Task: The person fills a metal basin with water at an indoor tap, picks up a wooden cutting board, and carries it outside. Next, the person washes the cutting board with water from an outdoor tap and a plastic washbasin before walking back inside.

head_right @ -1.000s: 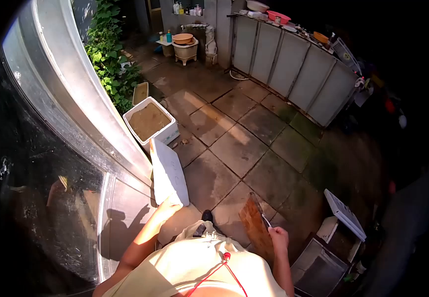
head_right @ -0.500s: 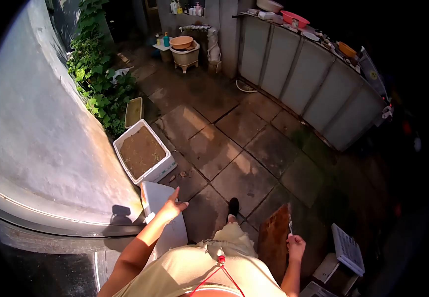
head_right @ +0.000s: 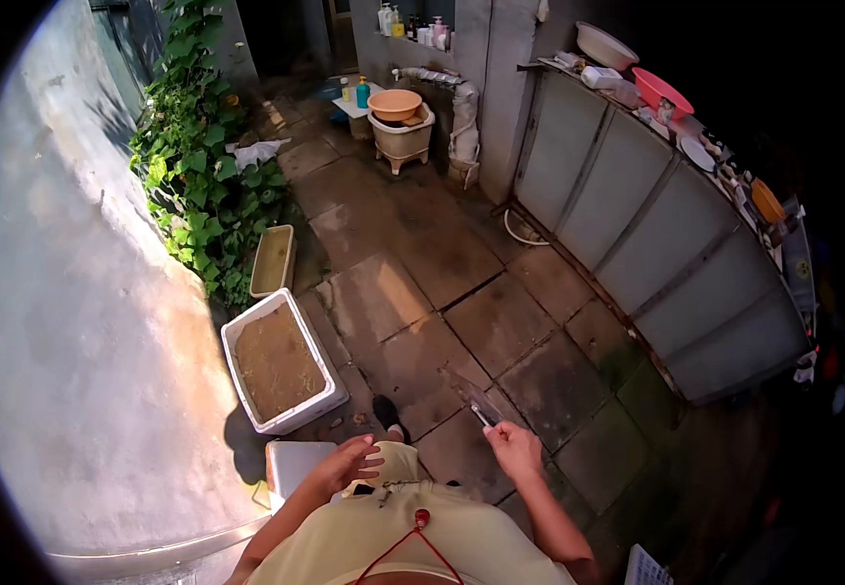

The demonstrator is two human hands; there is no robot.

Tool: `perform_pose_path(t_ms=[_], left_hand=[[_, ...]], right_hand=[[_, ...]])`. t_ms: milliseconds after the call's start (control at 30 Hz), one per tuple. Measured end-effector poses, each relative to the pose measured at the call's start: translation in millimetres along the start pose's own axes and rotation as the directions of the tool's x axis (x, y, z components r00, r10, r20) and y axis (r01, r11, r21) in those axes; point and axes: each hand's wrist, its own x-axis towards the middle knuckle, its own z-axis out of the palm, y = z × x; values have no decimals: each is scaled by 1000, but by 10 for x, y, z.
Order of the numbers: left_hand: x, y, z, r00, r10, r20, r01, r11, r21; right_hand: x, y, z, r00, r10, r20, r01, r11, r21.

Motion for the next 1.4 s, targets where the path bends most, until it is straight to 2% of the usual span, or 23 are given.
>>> perform_pose_path(t_ms=[33, 67, 133, 200, 300, 367, 400, 433, 500, 567, 633, 733, 767, 867, 900, 967, 1033, 1100, 1167, 1233, 1300, 1333, 1400], left_hand=[[190, 218, 90, 998, -31, 61, 32, 999, -23], [422, 427, 173, 995, -36, 89, 41, 998, -55], [942, 971, 396, 988, -40, 146, 61, 988, -145], [1245, 1520, 652, 983, -52, 175, 90, 972, -215], [1582, 2486, 910, 976, 87, 200, -21, 951, -307], [1810, 3013, 899, 967, 211, 143, -151, 926, -346], [1934, 3251, 859, 968, 247, -33, -236, 868, -438], [2012, 3468, 829, 969, 244, -37, -236, 871, -431], [2223, 3903, 731, 882, 201, -427, -375, 847, -376], [2696, 4201, 409, 872, 200, -447, -398, 821, -409], [2948, 4533, 116, 892, 194, -409, -391, 785, -480], [3217, 5079, -205, 886, 213, -412, -414, 763, -496], [3329, 5210, -310, 889, 185, -419, -407, 738, -538], [3586, 5691, -590, 882, 159, -443, -426, 670, -608], [3637, 5857, -599, 881, 143, -452, -435, 621, -652], [3717, 6245, -658, 873, 151, -463, -468, 528, -709], [3751, 6679, -695, 876, 131, -465, -467, 473, -747], [4044, 6970, -951, 866, 119, -486, -480, 471, -740], [4295, 7323, -1186, 849, 165, -501, -512, 486, -708], [4598, 7668, -1396, 873, 148, -465, -473, 494, -730], [4820, 8116, -1477, 833, 105, -544, -504, 551, -665], [4892, 8393, -1521, 831, 64, -553, -475, 601, -643], [5083, 8752, -1808, 863, 72, -499, -428, 631, -648]], right_hand=[[264, -243, 17, 996, -82, 31, 83, 996, -17], [498, -458, 33, 996, -80, 33, 81, 996, -29], [1056, -985, 56, 969, -246, 21, 247, 966, -77], [1538, -1531, 110, 955, -294, 38, 297, 951, -89], [2219, -2195, 323, 884, -462, 68, 465, 883, -55], [2631, -2581, 512, 833, -543, 107, 547, 837, -8], [2828, -2765, 604, 797, -593, 116, 595, 804, 20], [3026, -2951, 676, 757, -643, 118, 642, 765, 49], [3487, -3191, 902, 705, -685, 183, 690, 723, 48], [3917, -3436, 1109, 616, -772, 158, 764, 634, 121], [4370, -3622, 1299, 596, -770, 225, 750, 635, 186], [5094, -3959, 1576, 420, -836, 354, 820, 516, 247], [5299, -4048, 1648, 416, -842, 344, 816, 513, 268], [5922, -4462, 1752, 226, -858, 461, 786, 440, 434], [6095, -4605, 1750, 223, -856, 467, 779, 444, 442], [6491, -4933, 1724, 184, -931, 315, 728, 345, 592], [6936, -5241, 1687, 225, -913, 340, 692, 396, 603], [7476, -5445, 1749, 381, -886, 263, 609, 455, 650], [8035, -5592, 1843, 583, -718, 380, 418, 666, 618], [8612, -5560, 2066, 731, -593, 338, 347, 749, 564], [9190, -5391, 2329, 838, -388, 384, 68, 773, 631], [9468, -5304, 2411, 848, -219, 483, -166, 755, 634], [9894, -5152, 2499, 878, -35, 477, -298, 740, 603]])
